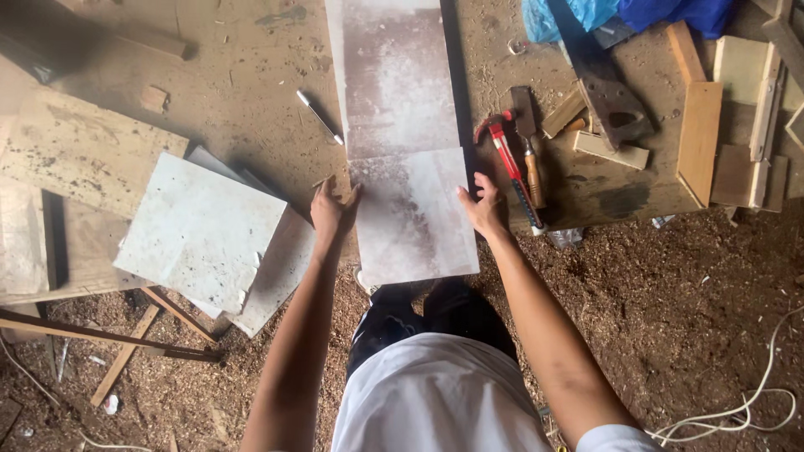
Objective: The person marks a line on a large rectangular tile using a smaller tile as a guide and a marker, then uses a hand saw to cut along the marked line. The cut tile is separated and placed aside.
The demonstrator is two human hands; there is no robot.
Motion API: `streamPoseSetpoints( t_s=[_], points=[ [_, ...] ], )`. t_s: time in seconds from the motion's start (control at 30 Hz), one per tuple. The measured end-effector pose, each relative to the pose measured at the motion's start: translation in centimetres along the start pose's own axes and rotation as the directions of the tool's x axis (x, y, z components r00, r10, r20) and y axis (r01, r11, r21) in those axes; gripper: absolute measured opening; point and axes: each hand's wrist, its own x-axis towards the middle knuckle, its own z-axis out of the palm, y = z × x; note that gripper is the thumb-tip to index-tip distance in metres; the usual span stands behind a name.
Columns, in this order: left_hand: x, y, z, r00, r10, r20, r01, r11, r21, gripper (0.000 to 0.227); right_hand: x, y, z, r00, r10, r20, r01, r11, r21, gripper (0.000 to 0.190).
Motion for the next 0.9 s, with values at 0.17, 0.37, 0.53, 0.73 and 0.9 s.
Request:
streamPoseSetpoints(
  t_s=[0.17, 0.37, 0.53, 0.73, 0.9],
  points=[
    [2.7, 1.2, 0.0, 0.999, -0.045, 0.030, 0.045, 0.999, 0.006, 0.061, 3.1, -1.5, 1.2, 0.997, -0.015, -0.070, 0.019, 0.998, 0.068, 0.069],
    [4.1, 2.0, -0.1, 0.935, -0.271, 0.227, 0.273, 0.962, 0.023, 0.033, 7.2, 2.6, 4.8, 0.995, -0.004, -0.096, 0.022, 0.981, 0.193, 0.069],
    [5.9, 2.5, -0.2, 0.925, -0.268, 0.268, 0.264, 0.963, 0.050, 0.025, 7.6, 5.1, 6.5, 0.998, 0.010, -0.058, 0.000, 0.985, 0.172, 0.066],
    [7.5, 2.0, -0.1, 0.856, -0.350, 0.381, 0.333, 0.936, 0.112, 0.029, 5.9, 4.9, 6.8, 0.990, 0.002, -0.140, 0.031, 0.972, 0.233, 0.065],
    [6.8, 0.7, 0.2, 0.851, -0.344, 0.397, 0.383, 0.924, -0.020, 0.030, 5.3, 2.0, 3.9, 0.995, -0.035, -0.089, 0.051, 0.982, 0.184, 0.056]
  ],
)
